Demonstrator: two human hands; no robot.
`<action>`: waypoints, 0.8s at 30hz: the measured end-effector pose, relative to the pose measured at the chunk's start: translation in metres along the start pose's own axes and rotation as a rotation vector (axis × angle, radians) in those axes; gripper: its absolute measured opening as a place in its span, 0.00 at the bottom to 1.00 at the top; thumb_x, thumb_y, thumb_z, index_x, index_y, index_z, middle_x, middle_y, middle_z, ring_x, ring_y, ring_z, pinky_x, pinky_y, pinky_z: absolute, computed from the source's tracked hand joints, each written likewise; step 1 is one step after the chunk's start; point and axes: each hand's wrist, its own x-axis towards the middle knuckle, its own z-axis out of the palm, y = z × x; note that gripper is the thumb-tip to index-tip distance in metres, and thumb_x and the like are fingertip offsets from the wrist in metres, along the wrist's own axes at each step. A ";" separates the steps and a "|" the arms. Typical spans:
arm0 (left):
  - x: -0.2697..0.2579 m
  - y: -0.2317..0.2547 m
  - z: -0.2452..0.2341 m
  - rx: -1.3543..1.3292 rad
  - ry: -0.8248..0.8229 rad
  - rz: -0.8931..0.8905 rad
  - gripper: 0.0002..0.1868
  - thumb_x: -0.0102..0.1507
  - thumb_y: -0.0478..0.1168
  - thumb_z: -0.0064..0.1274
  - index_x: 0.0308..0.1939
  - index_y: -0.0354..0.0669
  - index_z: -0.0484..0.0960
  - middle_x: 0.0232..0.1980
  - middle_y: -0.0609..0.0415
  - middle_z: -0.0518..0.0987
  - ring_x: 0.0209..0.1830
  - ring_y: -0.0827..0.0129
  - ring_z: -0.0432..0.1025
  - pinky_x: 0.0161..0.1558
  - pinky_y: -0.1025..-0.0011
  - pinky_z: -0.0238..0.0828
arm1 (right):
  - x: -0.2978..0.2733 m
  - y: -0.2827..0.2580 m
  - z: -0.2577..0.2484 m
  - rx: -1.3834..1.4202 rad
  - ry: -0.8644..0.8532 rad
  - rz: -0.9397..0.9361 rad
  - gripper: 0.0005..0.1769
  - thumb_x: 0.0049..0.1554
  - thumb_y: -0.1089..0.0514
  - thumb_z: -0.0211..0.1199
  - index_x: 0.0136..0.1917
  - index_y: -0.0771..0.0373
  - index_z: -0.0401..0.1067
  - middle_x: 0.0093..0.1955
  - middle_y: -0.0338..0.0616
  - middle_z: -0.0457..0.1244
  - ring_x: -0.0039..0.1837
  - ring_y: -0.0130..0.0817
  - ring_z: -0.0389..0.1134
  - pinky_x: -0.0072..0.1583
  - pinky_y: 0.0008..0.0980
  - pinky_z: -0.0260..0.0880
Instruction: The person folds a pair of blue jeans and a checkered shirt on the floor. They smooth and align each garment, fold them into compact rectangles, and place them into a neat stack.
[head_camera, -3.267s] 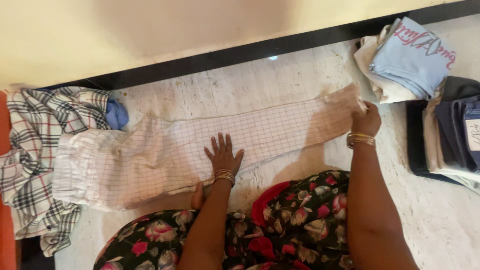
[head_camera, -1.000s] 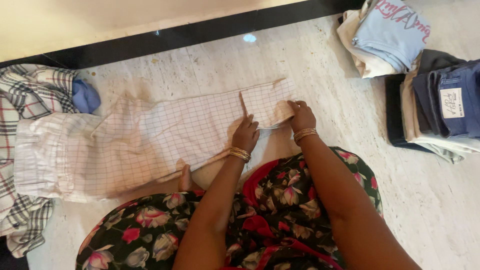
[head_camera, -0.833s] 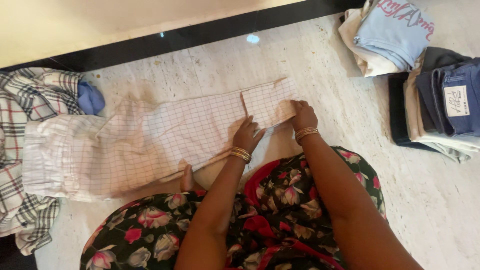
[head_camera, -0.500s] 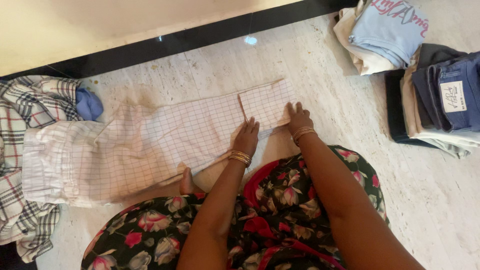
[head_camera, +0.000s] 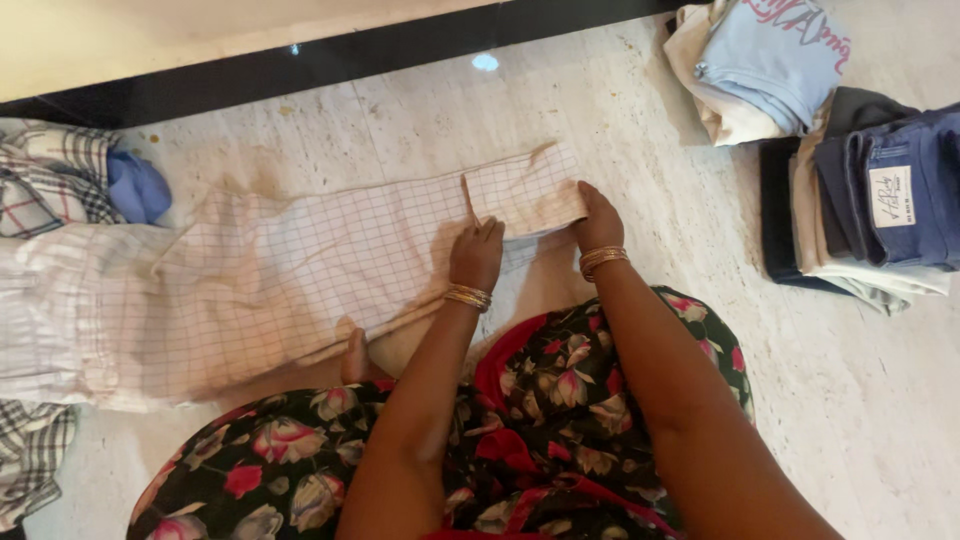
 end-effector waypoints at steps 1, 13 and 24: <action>-0.001 0.001 -0.005 -0.011 0.069 0.020 0.15 0.66 0.36 0.49 0.55 0.40 0.81 0.62 0.50 0.79 0.56 0.51 0.71 0.58 0.53 0.70 | 0.001 -0.002 0.000 -0.008 -0.015 0.056 0.28 0.52 0.63 0.64 0.67 0.55 0.72 0.61 0.52 0.68 0.62 0.50 0.69 0.62 0.43 0.69; -0.031 -0.004 0.021 0.239 -0.046 0.057 0.12 0.65 0.38 0.48 0.53 0.45 0.74 0.73 0.44 0.66 0.74 0.39 0.60 0.70 0.43 0.56 | 0.003 0.007 -0.001 -0.279 -0.294 0.252 0.40 0.52 0.66 0.62 0.75 0.47 0.60 0.68 0.54 0.58 0.63 0.54 0.65 0.58 0.47 0.69; -0.016 -0.016 -0.023 -0.048 0.145 -0.064 0.12 0.63 0.36 0.53 0.50 0.38 0.74 0.71 0.43 0.72 0.53 0.52 0.76 0.45 0.57 0.78 | 0.005 0.000 0.003 -0.150 -0.166 0.062 0.29 0.58 0.57 0.66 0.72 0.46 0.67 0.65 0.51 0.64 0.64 0.52 0.68 0.62 0.45 0.71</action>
